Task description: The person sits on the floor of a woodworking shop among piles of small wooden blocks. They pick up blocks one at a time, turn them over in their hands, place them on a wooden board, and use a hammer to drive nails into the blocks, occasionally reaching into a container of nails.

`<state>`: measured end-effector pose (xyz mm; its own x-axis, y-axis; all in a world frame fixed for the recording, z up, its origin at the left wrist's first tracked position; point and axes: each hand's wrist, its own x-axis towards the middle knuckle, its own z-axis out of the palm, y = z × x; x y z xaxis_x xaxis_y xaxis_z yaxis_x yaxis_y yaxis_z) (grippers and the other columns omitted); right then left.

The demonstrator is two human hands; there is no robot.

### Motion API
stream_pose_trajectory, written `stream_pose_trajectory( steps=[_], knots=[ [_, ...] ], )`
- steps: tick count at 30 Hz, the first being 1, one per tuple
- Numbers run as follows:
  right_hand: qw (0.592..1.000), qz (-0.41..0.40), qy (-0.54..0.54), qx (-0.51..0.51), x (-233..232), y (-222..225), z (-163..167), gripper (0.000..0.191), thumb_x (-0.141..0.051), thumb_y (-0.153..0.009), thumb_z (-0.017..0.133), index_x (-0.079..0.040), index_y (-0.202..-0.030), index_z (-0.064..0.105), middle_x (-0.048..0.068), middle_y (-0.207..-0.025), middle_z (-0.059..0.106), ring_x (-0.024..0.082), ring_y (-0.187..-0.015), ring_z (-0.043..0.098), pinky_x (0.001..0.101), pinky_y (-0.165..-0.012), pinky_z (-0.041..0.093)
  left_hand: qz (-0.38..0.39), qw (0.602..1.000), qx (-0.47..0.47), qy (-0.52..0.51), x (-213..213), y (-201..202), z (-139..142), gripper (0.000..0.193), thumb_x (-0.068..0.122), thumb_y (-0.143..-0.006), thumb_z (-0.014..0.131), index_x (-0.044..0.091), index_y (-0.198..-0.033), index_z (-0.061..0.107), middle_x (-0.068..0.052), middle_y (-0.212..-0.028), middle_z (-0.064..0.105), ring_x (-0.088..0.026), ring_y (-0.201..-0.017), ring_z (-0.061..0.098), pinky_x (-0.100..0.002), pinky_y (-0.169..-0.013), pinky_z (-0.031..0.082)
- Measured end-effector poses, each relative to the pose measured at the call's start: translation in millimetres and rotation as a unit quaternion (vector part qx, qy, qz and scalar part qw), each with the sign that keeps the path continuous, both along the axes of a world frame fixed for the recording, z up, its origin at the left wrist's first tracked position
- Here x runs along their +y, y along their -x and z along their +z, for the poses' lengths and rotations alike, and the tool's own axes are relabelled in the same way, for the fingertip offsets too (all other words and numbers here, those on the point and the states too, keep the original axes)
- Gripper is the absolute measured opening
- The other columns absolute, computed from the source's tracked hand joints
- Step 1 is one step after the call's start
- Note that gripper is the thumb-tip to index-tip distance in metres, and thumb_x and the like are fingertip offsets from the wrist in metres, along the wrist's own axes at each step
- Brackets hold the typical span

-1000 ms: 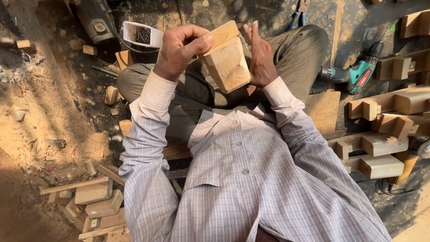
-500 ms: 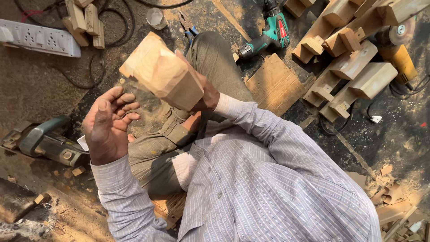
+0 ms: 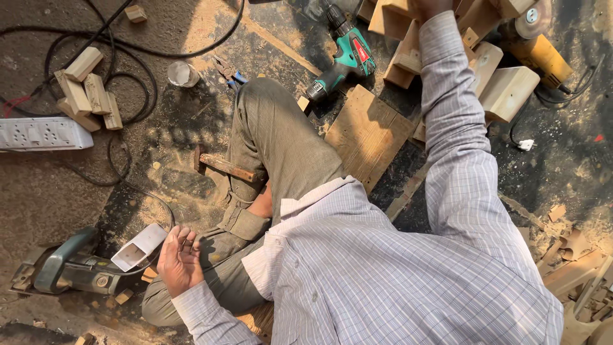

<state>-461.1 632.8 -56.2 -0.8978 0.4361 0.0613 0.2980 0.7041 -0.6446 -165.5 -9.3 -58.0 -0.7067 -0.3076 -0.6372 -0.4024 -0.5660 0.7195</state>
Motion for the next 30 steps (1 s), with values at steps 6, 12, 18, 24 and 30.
stream_pose_trajectory(
  steps=[6, 12, 18, 24, 30],
  knots=[
    [0.998, -0.045, -0.015, -0.029, 27, 4, -11, 0.08, -0.02, -0.088, 0.083, -0.004, -0.147, 0.032, 0.014, -0.121, 0.075, 0.02, -0.105, 0.072, 0.0338, -0.097, 0.063, 0.022, 0.999, -0.018, 0.019, -3, -13, -11, 0.043, 0.02, -0.107, 0.061, -0.007, -0.141, 0.055, -0.014, -0.12, 0.069, -0.023, -0.106, 0.067, -0.034, -0.085, 0.055],
    [0.998, -0.059, -0.009, 0.012, 58, -26, -7, 0.08, -0.011, -0.095, 0.075, -0.007, -0.155, 0.022, 0.014, -0.124, 0.075, 0.019, -0.106, 0.069, 0.0327, -0.099, 0.062, 0.017, 0.999, -0.026, 0.045, 9, -16, -17, 0.04, 0.017, -0.108, 0.061, -0.006, -0.139, 0.055, -0.014, -0.118, 0.068, -0.021, -0.102, 0.068, -0.031, -0.083, 0.057],
    [0.986, 0.017, 0.056, 0.159, 29, 17, -21, 0.083, -0.001, -0.102, 0.067, -0.01, -0.164, 0.011, 0.014, -0.127, 0.075, 0.018, -0.107, 0.067, 0.0317, -0.102, 0.06, 0.047, 0.997, -0.01, 0.064, 19, -36, -11, 0.038, 0.016, -0.106, 0.061, -0.006, -0.136, 0.058, -0.008, -0.127, 0.069, -0.019, -0.098, 0.068, -0.029, -0.078, 0.057],
    [0.916, 0.256, 0.215, 0.22, -109, -12, -31, 0.081, 0.005, -0.11, 0.059, -0.012, -0.17, 0.007, 0.013, -0.12, 0.076, 0.016, -0.106, 0.066, 0.0292, -0.102, 0.057, 0.14, 0.982, 0.057, 0.117, 21, -83, -8, 0.039, 0.017, -0.102, 0.065, -0.006, -0.132, 0.06, -0.014, -0.11, 0.07, -0.016, -0.093, 0.07, -0.026, -0.075, 0.057],
    [0.821, 0.457, 0.289, 0.183, -277, -37, -30, 0.07, 0.003, -0.125, 0.064, -0.01, -0.17, 0.013, 0.016, -0.109, 0.078, 0.016, -0.092, 0.065, 0.0264, -0.089, 0.052, 0.294, 0.921, 0.053, 0.251, 2, -178, -14, 0.04, 0.022, -0.099, 0.068, -0.006, -0.127, 0.064, -0.01, -0.106, 0.075, -0.014, -0.087, 0.072, -0.025, -0.07, 0.057]
  ],
)
